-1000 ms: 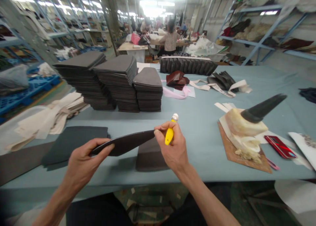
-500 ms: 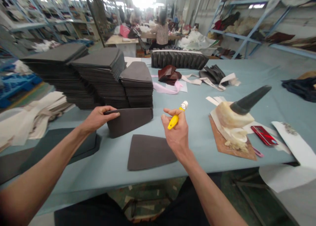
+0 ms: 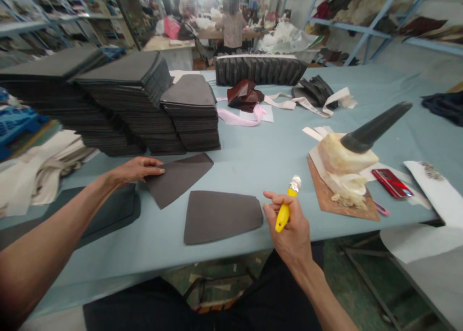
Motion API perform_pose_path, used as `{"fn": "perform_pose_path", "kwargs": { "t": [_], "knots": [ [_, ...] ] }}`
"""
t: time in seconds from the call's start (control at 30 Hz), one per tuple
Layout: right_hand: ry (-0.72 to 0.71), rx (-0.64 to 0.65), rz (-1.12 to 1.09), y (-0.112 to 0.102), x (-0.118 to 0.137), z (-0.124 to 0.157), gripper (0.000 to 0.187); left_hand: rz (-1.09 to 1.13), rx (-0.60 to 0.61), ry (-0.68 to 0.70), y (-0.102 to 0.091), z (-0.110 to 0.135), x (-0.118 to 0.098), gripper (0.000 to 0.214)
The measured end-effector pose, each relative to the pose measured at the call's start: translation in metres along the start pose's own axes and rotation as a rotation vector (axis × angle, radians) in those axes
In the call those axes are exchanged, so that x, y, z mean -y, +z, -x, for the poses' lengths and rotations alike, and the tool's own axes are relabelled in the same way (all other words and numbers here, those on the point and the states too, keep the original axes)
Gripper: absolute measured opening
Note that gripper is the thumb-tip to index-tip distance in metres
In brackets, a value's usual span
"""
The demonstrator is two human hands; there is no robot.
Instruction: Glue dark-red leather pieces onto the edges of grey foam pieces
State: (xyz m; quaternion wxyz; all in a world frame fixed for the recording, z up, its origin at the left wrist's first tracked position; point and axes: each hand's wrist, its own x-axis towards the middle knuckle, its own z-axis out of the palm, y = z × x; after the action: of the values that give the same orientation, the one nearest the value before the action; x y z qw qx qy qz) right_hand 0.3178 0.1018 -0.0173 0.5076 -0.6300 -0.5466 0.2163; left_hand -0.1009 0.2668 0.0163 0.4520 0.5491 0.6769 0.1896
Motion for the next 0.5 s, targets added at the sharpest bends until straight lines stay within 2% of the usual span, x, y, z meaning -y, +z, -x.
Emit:
{"fn": "perform_pose_path", "kwargs": {
  "t": [0.1,0.23,0.37,0.5],
  "knots": [
    [0.008,-0.001,0.061,-0.01,-0.011,0.012,0.032,-0.088,0.031,0.017,-0.001,-0.006,-0.004,0.056],
    [-0.011,-0.013,0.099,-0.017,-0.013,0.023,0.027,-0.278,0.0,0.08,0.002,-0.015,-0.012,0.042],
    [-0.039,-0.021,0.065,-0.021,-0.003,0.029,0.022,-0.498,-0.167,0.144,0.011,-0.01,-0.025,0.044],
    [-0.083,-0.025,-0.006,-0.025,0.008,0.034,0.016,-0.648,-0.334,0.257,0.028,0.022,-0.037,0.049]
  ]
}}
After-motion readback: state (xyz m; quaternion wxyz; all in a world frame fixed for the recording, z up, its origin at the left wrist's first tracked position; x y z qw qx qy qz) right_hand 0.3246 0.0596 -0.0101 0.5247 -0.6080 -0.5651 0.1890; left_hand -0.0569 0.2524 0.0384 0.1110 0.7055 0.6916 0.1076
